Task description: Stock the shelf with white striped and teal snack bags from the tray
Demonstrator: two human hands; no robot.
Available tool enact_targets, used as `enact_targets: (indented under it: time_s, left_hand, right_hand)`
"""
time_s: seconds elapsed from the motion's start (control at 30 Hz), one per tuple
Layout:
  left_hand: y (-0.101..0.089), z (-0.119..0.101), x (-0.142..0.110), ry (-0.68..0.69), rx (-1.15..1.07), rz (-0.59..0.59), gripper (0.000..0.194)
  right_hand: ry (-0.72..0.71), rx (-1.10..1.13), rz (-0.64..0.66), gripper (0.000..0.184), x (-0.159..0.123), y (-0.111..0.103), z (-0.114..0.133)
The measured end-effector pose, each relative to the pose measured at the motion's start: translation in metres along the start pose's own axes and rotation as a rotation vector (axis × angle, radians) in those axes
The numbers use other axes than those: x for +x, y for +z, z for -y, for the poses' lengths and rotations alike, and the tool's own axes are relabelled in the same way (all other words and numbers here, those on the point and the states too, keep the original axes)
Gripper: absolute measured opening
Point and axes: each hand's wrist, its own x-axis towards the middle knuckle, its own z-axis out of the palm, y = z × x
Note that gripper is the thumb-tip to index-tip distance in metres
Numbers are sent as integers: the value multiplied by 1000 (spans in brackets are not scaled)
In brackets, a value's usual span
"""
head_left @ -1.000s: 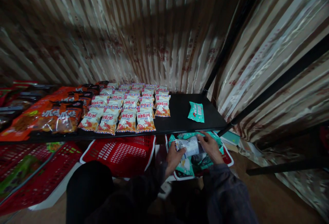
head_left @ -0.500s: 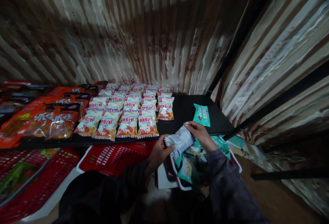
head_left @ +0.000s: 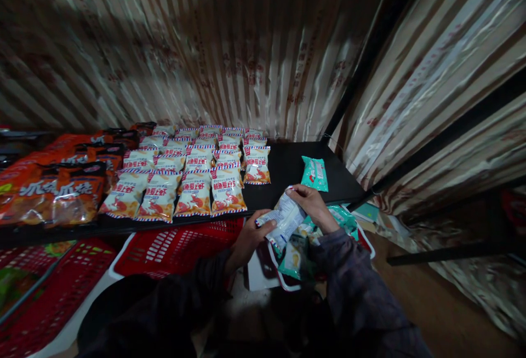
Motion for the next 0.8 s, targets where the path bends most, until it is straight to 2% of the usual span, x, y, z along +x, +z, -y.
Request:
enact_targets:
  time_s: [0.1, 0.3, 0.5, 0.67, 0.8]
  left_hand:
    - [-1, 2, 0, -33, 1, 58, 58]
    - [-2, -2, 7, -12, 143, 95, 62]
    - [-2, -14, 9, -22, 259, 176, 63]
    - [-2, -21, 8, -50, 211, 345, 55]
    - [0, -15, 13, -63, 140, 325, 54]
  right_hand:
    - [19, 12, 5, 44, -2, 0, -1]
    - [-7, -25, 33, 42, 3, -2, -1]
    - [-39, -54, 52, 38, 5, -2, -1]
    - [-101, -133, 79, 34, 4, -3, -4]
    - [-163, -205, 75, 31, 2, -2, -3]
